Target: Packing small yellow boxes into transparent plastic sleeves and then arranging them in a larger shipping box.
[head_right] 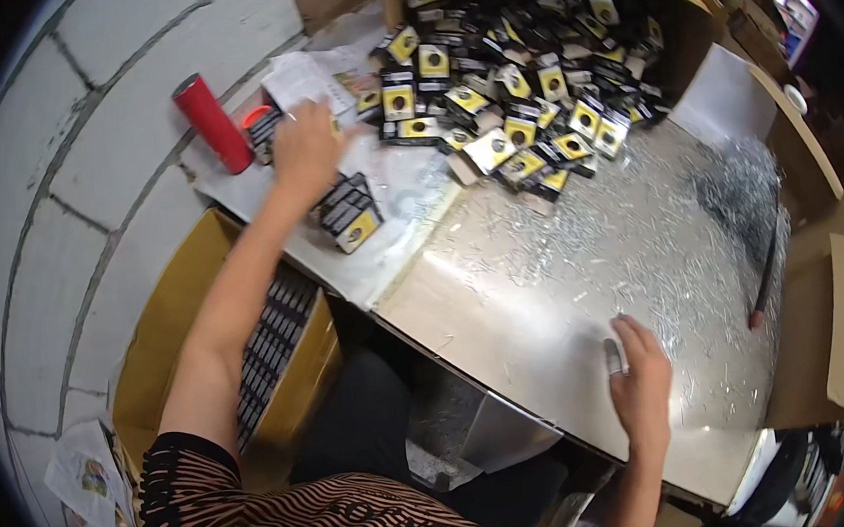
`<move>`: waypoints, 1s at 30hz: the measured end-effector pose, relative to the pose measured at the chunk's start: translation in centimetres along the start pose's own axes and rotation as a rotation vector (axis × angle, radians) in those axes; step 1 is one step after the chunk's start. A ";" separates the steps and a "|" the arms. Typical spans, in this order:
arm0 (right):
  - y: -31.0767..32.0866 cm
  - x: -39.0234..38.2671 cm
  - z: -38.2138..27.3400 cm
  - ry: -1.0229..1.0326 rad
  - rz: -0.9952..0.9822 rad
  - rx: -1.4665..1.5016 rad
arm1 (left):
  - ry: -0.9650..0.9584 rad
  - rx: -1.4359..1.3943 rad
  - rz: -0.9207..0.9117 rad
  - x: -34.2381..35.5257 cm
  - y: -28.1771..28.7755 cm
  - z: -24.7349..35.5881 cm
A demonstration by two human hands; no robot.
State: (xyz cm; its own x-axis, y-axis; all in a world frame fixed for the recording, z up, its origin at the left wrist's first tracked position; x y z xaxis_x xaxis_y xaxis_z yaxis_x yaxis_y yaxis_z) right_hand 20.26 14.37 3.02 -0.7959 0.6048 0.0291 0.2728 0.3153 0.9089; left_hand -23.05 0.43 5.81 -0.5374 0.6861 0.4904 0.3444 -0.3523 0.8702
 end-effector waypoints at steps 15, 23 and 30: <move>0.7 -2.8 18.5 -0.317 0.399 0.066 | 0.082 -1.458 -0.496 -0.6 1.1 6.5; -5.2 1.0 7.0 -0.183 -0.046 -0.066 | 0.306 -2.053 -0.901 -27.4 1.0 16.0; -5.9 -5.3 6.7 -0.229 0.220 0.317 | 0.215 -1.762 -1.442 -40.2 -5.2 14.4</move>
State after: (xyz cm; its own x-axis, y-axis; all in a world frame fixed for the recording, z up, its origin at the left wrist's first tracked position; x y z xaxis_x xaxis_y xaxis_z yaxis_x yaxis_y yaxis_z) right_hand 26.44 14.22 -5.24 -0.5698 0.8176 0.0824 0.6027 0.3477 0.7182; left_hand 7.85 -16.12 -19.09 0.1843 0.9011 -0.3925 -0.9352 0.0379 -0.3522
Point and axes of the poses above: each hand's wrist, its own x-axis towards the middle knuckle, its own y-axis out of the back of the hand, z = x × y, the point moved 4 cm from there along x, towards the middle knuckle, and after that the axes turned 15 degrees about -z, right-handed, at the moved point
